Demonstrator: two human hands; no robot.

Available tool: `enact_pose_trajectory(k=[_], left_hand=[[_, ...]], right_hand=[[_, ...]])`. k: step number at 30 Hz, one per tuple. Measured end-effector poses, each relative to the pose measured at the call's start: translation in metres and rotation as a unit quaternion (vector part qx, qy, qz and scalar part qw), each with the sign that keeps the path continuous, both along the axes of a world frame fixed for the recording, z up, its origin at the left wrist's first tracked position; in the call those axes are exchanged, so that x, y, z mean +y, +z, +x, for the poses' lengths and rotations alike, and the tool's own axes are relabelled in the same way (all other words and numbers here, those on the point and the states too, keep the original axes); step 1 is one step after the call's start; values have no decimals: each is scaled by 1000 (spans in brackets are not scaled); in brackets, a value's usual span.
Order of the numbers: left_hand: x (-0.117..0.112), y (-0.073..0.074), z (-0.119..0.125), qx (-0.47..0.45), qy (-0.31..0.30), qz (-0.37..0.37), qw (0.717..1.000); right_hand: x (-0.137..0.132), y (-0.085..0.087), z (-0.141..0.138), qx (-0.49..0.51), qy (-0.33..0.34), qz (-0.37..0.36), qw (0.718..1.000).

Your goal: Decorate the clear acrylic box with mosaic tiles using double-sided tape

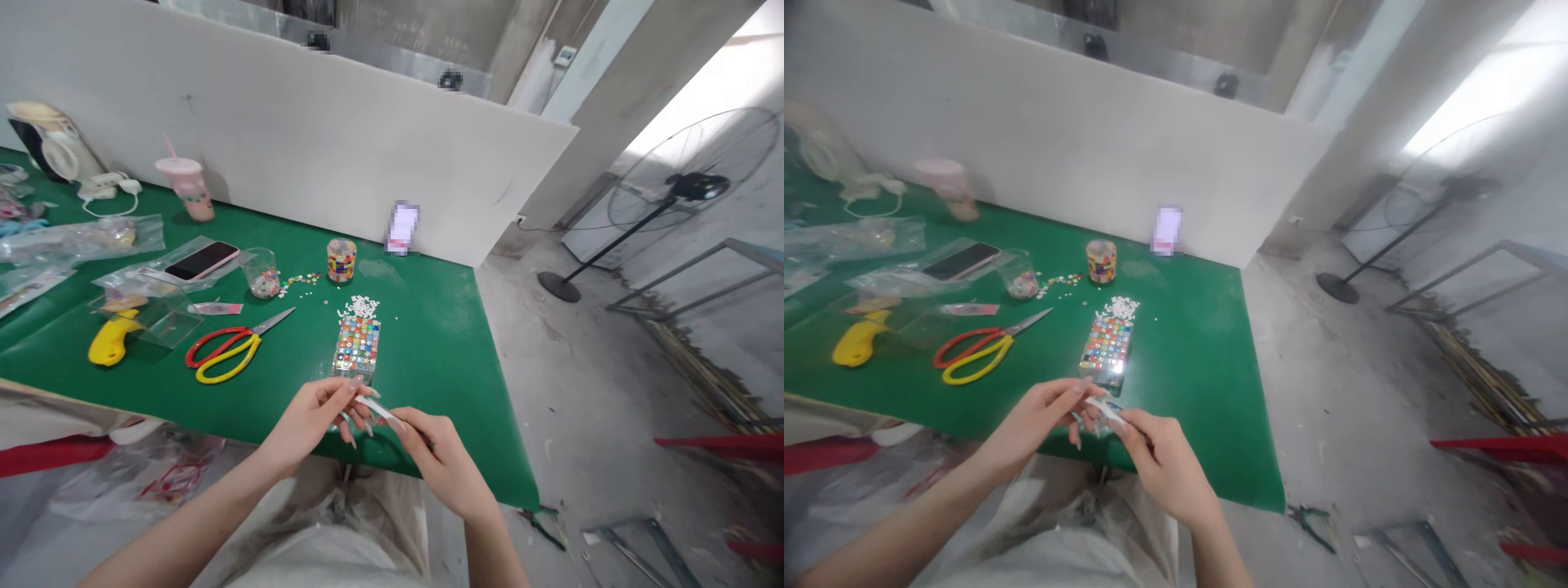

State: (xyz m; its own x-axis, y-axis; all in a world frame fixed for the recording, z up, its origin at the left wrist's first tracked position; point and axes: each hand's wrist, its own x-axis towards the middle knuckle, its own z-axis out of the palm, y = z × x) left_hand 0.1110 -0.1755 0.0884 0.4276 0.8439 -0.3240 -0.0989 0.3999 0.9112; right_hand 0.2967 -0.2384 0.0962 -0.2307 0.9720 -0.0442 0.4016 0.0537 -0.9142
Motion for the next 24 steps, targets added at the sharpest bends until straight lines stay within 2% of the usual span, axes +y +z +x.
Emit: enact_pose_trajectory(k=[14, 24], left_hand=[[-2, 3, -2, 52, -21, 30, 998], [0, 13, -4, 91, -41, 55, 994]], right_hand=[[-2, 0, -2, -23, 2, -15, 1000], [-4, 0, -2, -21, 2, -11, 1000]])
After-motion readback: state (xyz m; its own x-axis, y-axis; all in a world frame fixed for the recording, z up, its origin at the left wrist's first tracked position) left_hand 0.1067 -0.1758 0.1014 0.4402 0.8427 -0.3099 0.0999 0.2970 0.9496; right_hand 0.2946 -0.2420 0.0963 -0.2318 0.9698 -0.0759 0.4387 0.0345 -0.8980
